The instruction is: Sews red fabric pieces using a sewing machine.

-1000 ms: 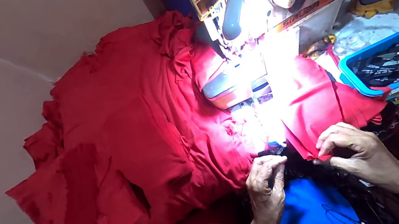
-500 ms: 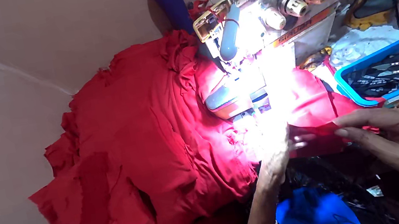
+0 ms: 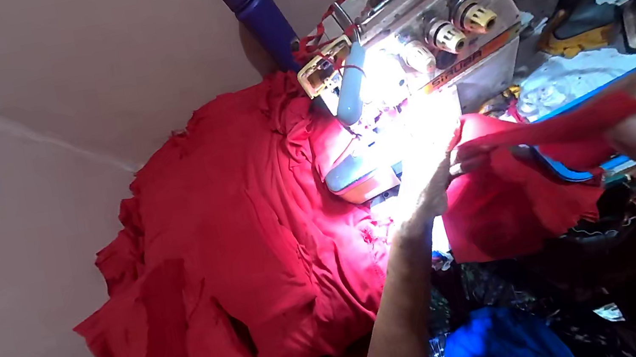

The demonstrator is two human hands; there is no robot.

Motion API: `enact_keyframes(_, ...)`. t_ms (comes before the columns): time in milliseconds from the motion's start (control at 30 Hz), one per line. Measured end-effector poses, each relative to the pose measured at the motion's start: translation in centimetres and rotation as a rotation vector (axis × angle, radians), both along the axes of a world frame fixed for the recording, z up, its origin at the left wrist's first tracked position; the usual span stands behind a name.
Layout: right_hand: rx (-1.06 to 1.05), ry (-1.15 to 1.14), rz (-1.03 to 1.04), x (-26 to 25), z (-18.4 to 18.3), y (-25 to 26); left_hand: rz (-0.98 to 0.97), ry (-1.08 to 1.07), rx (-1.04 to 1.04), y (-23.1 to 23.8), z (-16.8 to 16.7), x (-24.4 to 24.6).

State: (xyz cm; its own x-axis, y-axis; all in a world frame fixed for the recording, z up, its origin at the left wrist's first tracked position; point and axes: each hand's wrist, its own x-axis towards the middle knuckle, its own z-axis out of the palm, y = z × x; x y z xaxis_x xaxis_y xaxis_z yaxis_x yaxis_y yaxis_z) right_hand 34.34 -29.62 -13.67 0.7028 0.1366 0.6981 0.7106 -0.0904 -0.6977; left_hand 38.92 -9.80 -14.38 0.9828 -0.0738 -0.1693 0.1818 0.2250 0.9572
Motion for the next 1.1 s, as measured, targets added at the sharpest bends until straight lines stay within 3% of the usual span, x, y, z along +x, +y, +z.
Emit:
enact_keyframes(133,-0.158,-0.010,0.241,-3.4,-1.3,0.0,0.098,0.024,-0.112,0.9,-1.0,-1.9)
enact_keyframes(200,-0.230,0.021,0.384,-4.7,-2.7,0.7,0.132,0.018,-0.002,1.8,-3.0,-3.1)
enact_keyframes(300,-0.241,0.139,0.540,-6.5,-5.3,2.1,0.161,0.000,0.333,2.7,-5.8,-4.4)
enact_keyframes(367,-0.246,0.155,0.593,-7.1,-6.5,2.9,0.215,-0.103,0.513,2.4,-6.9,-5.0)
enact_keyframes(433,-0.249,0.137,0.592,-6.9,-7.0,3.8,0.262,-0.249,0.568,2.3,-7.4,-5.9)
enact_keyframes(567,-0.202,0.161,0.415,-4.7,-6.2,5.1,0.337,-0.476,0.456,2.3,-6.8,-7.8)
enact_keyframes(700,-0.114,0.175,0.197,-2.6,-5.1,6.8,0.307,-0.379,0.030,2.8,-4.4,-9.5)
enact_keyframes(767,-0.080,0.191,0.124,-2.2,-4.9,7.7,0.275,-0.350,-0.083,3.3,-3.8,-10.2)
enact_keyframes(1100,-0.005,0.281,0.070,-2.2,-5.3,10.5,0.258,-0.392,-0.038,4.8,-3.9,-11.7)
